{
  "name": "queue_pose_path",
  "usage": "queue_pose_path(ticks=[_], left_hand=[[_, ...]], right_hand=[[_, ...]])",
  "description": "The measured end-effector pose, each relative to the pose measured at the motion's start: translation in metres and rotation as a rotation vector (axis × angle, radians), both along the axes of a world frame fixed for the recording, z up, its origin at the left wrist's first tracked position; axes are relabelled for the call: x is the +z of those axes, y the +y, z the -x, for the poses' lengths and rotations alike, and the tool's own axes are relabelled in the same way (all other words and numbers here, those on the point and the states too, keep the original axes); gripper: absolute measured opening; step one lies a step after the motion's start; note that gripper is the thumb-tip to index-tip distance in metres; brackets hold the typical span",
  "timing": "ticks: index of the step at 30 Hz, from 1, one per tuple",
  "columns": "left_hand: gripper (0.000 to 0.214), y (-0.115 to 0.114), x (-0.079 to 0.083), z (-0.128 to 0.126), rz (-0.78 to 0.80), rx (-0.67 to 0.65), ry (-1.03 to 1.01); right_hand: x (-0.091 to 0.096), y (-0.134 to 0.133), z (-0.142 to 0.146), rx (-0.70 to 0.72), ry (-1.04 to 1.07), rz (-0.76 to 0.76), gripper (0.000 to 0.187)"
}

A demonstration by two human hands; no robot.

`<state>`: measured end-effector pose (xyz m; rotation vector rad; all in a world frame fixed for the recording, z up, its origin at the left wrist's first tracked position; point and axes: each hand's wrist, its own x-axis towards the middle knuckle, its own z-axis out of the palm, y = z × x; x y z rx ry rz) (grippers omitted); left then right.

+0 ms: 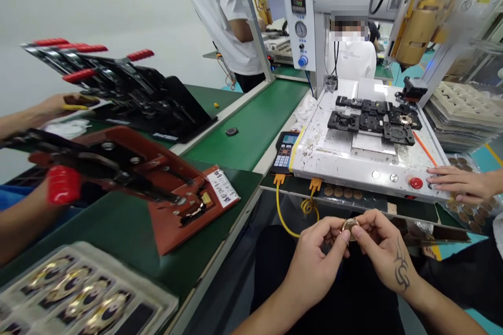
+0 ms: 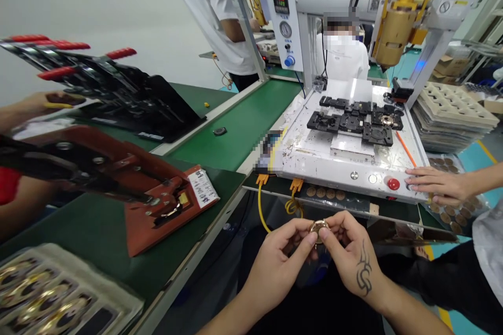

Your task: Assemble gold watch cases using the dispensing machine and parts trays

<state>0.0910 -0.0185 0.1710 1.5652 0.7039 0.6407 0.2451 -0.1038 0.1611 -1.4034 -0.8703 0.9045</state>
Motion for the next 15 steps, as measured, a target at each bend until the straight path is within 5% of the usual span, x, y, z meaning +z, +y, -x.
queue_pose_path(ticks=[15], left_hand=[[0.056, 0.015, -0.026, 0.002, 0.095, -0.011, -0.098]], right_hand=[[-0.036, 0.019, -0.001, 0.028, 0.028, -0.053, 0.054]])
